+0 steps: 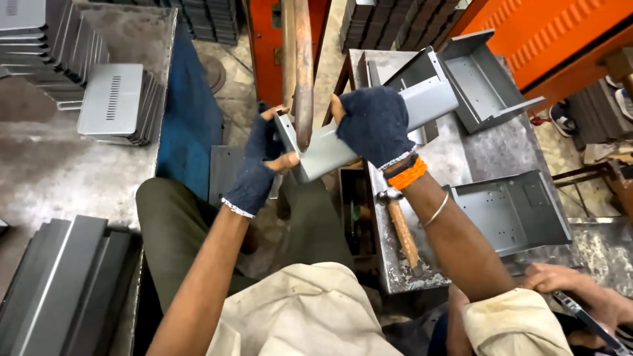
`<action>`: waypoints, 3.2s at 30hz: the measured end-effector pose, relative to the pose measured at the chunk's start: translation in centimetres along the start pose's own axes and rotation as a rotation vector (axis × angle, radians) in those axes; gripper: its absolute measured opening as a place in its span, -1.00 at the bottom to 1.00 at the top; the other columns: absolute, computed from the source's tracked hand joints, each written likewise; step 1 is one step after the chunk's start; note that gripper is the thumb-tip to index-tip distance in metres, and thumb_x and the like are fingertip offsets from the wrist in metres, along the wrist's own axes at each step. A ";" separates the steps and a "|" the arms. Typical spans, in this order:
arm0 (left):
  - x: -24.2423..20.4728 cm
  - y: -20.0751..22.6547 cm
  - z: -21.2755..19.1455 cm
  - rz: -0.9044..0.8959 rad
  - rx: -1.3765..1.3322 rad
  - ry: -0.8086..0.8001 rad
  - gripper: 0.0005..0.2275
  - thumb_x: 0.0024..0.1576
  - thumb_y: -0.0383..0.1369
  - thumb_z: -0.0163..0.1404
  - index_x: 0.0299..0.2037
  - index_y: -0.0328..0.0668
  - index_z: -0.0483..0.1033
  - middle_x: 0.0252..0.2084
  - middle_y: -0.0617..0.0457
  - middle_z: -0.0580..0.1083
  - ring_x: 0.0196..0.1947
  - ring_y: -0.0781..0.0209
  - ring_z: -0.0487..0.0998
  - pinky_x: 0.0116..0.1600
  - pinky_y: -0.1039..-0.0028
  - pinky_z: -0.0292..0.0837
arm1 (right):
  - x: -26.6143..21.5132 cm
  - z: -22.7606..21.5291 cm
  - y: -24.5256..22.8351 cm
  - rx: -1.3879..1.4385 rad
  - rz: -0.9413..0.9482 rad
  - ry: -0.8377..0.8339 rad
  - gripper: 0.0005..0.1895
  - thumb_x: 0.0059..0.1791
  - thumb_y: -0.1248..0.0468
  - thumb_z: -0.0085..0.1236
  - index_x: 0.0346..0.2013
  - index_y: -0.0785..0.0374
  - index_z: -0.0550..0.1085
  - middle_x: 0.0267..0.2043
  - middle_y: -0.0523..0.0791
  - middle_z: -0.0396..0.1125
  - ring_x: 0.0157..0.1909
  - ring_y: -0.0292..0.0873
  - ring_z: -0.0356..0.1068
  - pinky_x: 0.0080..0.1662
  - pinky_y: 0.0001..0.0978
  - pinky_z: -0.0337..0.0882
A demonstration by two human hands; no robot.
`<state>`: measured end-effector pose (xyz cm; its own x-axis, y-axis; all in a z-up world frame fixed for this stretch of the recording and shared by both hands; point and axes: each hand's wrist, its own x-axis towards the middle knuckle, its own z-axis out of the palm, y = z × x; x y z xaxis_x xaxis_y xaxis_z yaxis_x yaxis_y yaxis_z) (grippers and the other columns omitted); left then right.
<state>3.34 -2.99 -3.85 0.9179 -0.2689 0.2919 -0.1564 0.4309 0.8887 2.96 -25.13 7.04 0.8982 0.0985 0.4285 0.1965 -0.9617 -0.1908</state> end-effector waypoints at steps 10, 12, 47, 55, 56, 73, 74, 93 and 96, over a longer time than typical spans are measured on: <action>0.6 -1.6 -0.6 0.030 -0.056 -0.037 -0.23 -0.10 -0.36 0.43 0.32 -0.08 0.24 0.29 -0.02 0.31 0.24 0.14 0.32 0.32 0.26 0.32 | -0.2 -0.3 -0.4 0.000 -0.070 0.011 -0.57 0.08 -0.04 0.06 -0.59 0.05 0.57 -0.65 0.05 0.35 -0.38 0.24 0.46 -0.34 0.00 0.45; 0.4 -1.0 -0.6 0.002 -0.090 -0.041 -0.23 -0.09 -0.40 0.41 0.33 -0.11 0.23 0.27 -0.04 0.32 0.22 0.11 0.34 0.31 0.25 0.35 | -0.4 -0.5 -0.4 -0.007 -0.090 0.011 -0.57 0.08 -0.03 0.07 -0.61 0.04 0.56 -0.67 0.02 0.35 -0.42 0.21 0.46 -0.36 -0.09 0.44; 1.1 -1.3 -0.7 -0.296 -0.198 0.213 -0.05 -0.06 0.51 -0.73 0.04 0.13 0.62 -0.01 -0.03 0.56 -0.11 0.13 0.50 0.05 0.41 0.32 | -0.9 0.0 -0.5 -0.123 -0.030 -0.012 -0.71 -0.02 -0.07 0.14 -0.50 -0.05 0.63 -0.62 -0.09 0.42 -0.37 0.11 0.53 -0.33 -0.14 0.52; -10.7 -7.4 -6.6 -0.440 -0.824 0.557 -0.53 0.17 0.23 -0.08 -0.13 0.09 0.66 0.03 0.07 0.60 -0.01 0.05 0.65 0.33 0.27 0.41 | -10.1 -3.9 -4.0 0.734 0.497 -0.088 -0.61 0.03 -0.06 0.27 -0.61 0.01 0.61 -0.73 -0.24 0.33 -0.56 -0.34 0.24 -0.40 -0.50 0.31; -11.1 -5.9 -5.6 -0.430 -0.821 0.574 -0.53 0.17 0.23 -0.08 -0.13 0.09 0.66 0.03 0.07 0.60 -0.01 0.05 0.65 0.33 0.27 0.41 | -10.4 -3.4 -4.3 0.743 0.487 -0.102 -0.61 0.03 -0.06 0.27 -0.61 0.01 0.61 -0.73 -0.24 0.33 -0.56 -0.34 0.24 -0.40 -0.50 0.31; 0.6 9.5 1.1 0.033 1.337 -0.044 -0.68 0.15 0.01 0.06 -0.59 0.18 0.65 -0.66 0.09 0.51 -0.46 -0.08 0.62 -0.32 0.26 0.49 | -10.4 -0.3 -6.1 1.368 0.019 0.026 -0.29 -0.01 0.23 0.29 0.38 0.26 0.23 0.33 -0.05 0.23 0.33 -0.15 0.20 0.45 -0.23 0.09; 2.3 8.4 0.3 0.029 1.334 -0.047 -0.68 0.15 0.01 0.06 -0.59 0.18 0.65 -0.66 0.09 0.51 -0.46 -0.08 0.62 -0.32 0.26 0.49 | -9.6 1.9 -5.1 1.366 0.024 0.025 -0.29 -0.01 0.23 0.29 0.38 0.26 0.23 0.33 -0.05 0.23 0.33 -0.15 0.20 0.45 -0.23 0.09; 7.8 9.7 -0.3 0.319 1.737 -0.182 -0.83 -0.05 -0.22 0.15 -0.39 -0.07 0.73 -0.55 -0.09 0.57 -0.76 -0.01 0.51 -0.56 0.24 0.45 | -5.2 6.8 -3.7 1.211 -0.088 0.166 -0.38 -0.24 0.26 0.33 0.06 0.22 0.31 0.05 -0.13 0.16 0.14 -0.13 0.16 0.28 -0.30 0.14; 7.6 9.7 -0.2 0.312 1.728 -0.195 -0.80 -0.14 -0.20 0.18 -0.39 -0.06 0.72 -0.51 -0.10 0.58 -0.70 -0.03 0.55 -0.51 0.22 0.47 | -5.0 7.7 -3.5 1.319 -0.141 0.178 -0.36 -0.23 0.30 0.36 0.10 0.20 0.31 0.08 -0.14 0.15 0.17 -0.14 0.15 0.30 -0.31 0.12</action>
<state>8.90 -0.65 6.91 0.7489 -0.5067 0.4270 -0.5903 -0.8029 0.0825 0.84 -20.25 -1.20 0.7956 0.0444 0.6042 0.6035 0.0281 -0.7969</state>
